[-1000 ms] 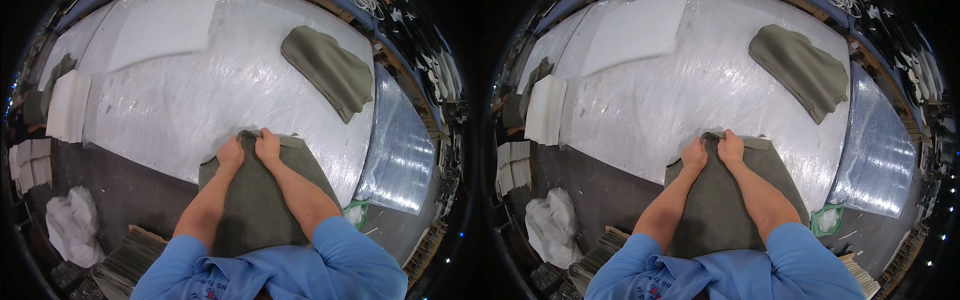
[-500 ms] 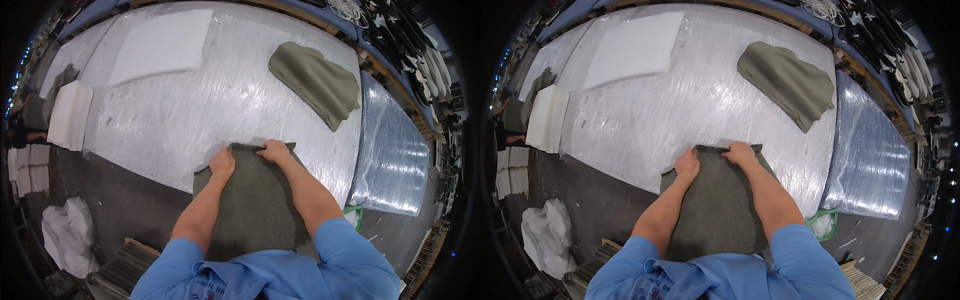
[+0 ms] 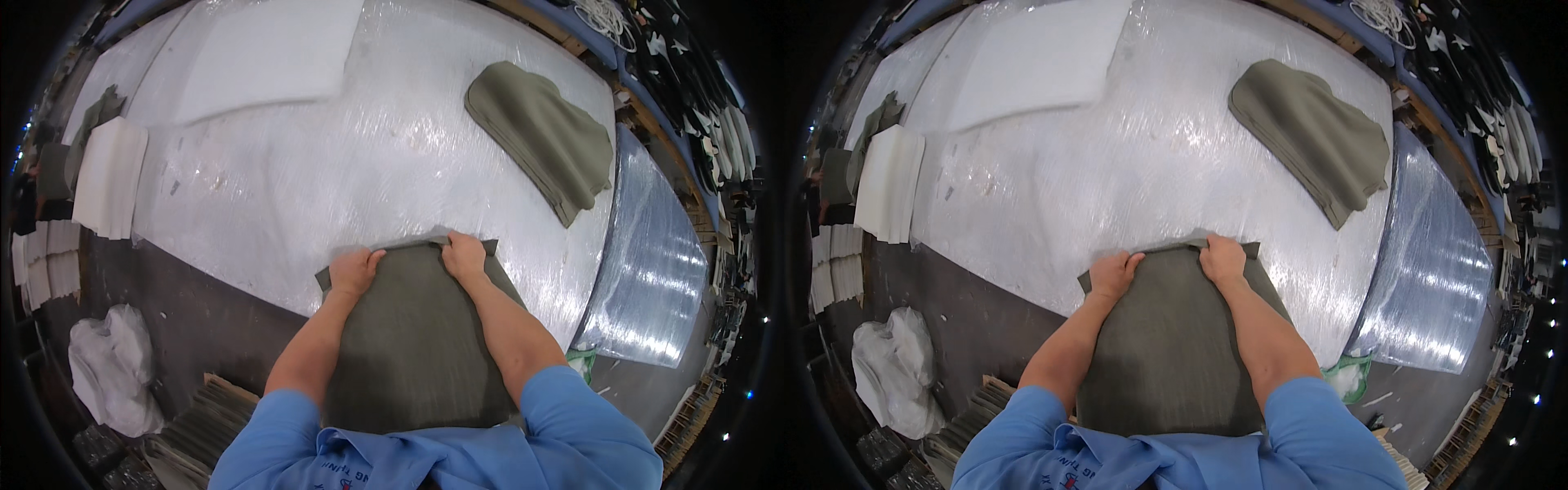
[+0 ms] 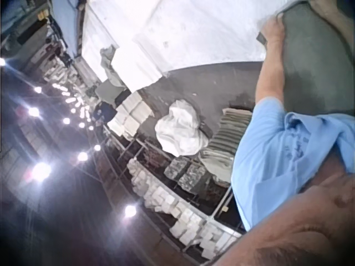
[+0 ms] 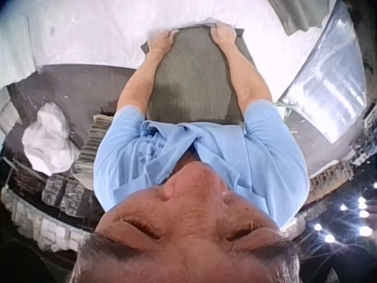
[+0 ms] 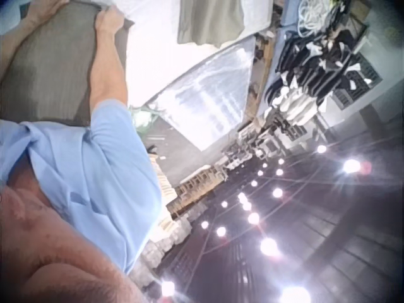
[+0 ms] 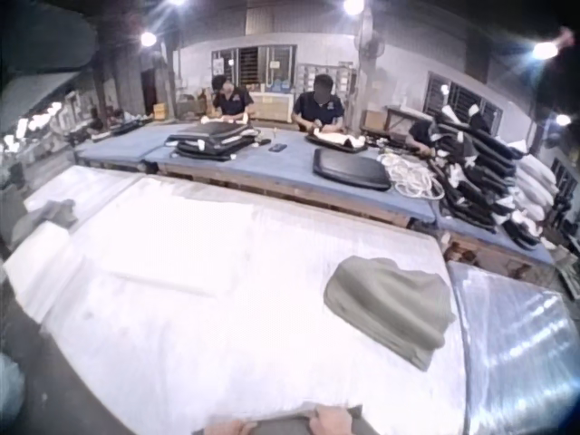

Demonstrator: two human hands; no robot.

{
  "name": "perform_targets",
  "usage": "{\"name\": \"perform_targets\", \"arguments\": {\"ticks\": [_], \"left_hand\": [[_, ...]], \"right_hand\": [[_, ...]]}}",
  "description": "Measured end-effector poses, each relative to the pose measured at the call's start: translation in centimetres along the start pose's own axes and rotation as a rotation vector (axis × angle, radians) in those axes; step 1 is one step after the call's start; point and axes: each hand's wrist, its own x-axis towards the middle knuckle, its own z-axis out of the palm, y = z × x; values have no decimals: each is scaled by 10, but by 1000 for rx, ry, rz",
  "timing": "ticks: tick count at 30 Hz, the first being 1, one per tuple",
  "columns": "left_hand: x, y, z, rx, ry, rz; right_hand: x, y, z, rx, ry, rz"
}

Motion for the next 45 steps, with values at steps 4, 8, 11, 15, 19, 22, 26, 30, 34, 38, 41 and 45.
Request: {"name": "perform_targets", "arguments": {"ticks": [4,8,11,15,19,22,26,30,34,38,41,45], "left_hand": [[1,1,-2,-12,40,2],[6,12,-19,28,-21,-45],[0,9,-38,12,149,77],[-72,-12,-109,-296,19,228],[-220,-7,-187,-838,-147,-117],[-250,25,-180,-1019,65,-113],[-245,55,-170,-1204,371,-163],[-195,59,-219,-1105,327,-97],[-150,83,-266,-539,362,238],[-123,143,-274,-103,364,551],[-124,172,-268,150,371,625],[-120,182,-258,242,292,582]], "right_hand": [[1,-3,-1,9,-11,6],[1,-3,-5,-26,18,9],[9,-8,-33,33,-181,-4],[-10,21,-83,19,-157,-242],[-77,66,-205,533,-504,-184],[-149,85,-239,869,-504,-20],[-186,88,-210,1358,-173,74],[-150,56,-203,1842,131,124],[-115,34,-208,1688,290,13],[-111,17,-217,1357,502,-38],[-123,-2,-220,780,821,-301],[-164,-74,-240,194,665,-798]]}}
